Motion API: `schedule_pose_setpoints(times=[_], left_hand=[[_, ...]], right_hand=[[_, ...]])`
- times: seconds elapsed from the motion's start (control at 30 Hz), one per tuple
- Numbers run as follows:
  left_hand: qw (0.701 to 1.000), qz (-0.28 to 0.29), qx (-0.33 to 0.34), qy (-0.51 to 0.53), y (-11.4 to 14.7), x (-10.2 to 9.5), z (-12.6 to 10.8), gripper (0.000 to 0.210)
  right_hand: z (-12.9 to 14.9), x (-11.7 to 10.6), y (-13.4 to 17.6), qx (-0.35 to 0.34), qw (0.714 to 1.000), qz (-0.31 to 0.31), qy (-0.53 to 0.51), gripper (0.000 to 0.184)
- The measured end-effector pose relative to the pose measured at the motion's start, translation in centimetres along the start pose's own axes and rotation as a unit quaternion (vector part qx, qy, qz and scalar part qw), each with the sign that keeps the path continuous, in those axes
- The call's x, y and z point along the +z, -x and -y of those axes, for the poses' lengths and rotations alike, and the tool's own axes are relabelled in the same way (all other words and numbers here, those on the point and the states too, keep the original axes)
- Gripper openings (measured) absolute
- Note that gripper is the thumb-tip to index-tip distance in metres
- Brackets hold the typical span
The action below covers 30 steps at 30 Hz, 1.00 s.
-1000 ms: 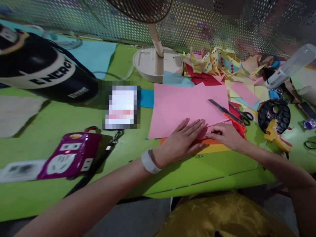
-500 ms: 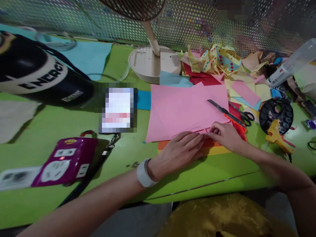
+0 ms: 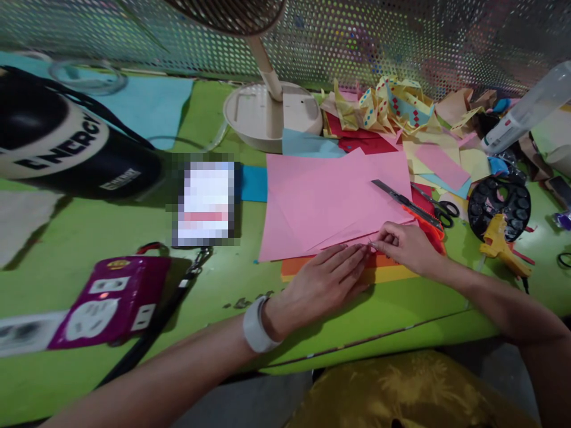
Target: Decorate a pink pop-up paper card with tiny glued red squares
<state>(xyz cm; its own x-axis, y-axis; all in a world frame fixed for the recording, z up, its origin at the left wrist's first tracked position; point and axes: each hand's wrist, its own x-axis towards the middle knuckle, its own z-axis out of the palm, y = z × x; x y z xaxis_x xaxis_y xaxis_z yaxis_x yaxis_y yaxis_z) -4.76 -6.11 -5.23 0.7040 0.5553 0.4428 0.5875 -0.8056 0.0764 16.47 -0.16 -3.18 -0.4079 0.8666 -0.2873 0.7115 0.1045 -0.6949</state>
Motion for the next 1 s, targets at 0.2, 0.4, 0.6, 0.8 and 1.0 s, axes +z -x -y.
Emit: schedule_pose_setpoints(times=[0.2, 0.4, 0.6, 0.8, 1.0], left_hand=[[0.998, 0.018, -0.053, -0.014, 0.0, 0.3, 0.0, 0.045], [0.997, 0.03, -0.065, -0.025, 0.0, 0.4, 0.3, 0.042], [0.998, 0.04, -0.055, -0.01, 0.3, 0.6, 0.6, 0.044], [0.998, 0.05, -0.038, -0.015, 0.3, 0.8, 0.8, 0.054], [0.997, 0.059, -0.03, -0.029, 0.3, 0.9, 0.7, 0.055]], right_hand=[[-0.7, 0.2, -0.1, -0.019, 0.999, -0.024, -0.041, 0.019], [-0.5, 0.1, 0.3, -0.019, 0.999, -0.03, -0.026, 0.017], [-0.1, -0.9, 0.7, -0.025, 0.995, -0.02, 0.099, 0.008], [-0.1, -1.5, 0.3, -0.038, 0.992, -0.003, 0.117, 0.007], [0.2, -1.5, 0.4, -0.012, 0.995, -0.001, 0.099, 0.006]])
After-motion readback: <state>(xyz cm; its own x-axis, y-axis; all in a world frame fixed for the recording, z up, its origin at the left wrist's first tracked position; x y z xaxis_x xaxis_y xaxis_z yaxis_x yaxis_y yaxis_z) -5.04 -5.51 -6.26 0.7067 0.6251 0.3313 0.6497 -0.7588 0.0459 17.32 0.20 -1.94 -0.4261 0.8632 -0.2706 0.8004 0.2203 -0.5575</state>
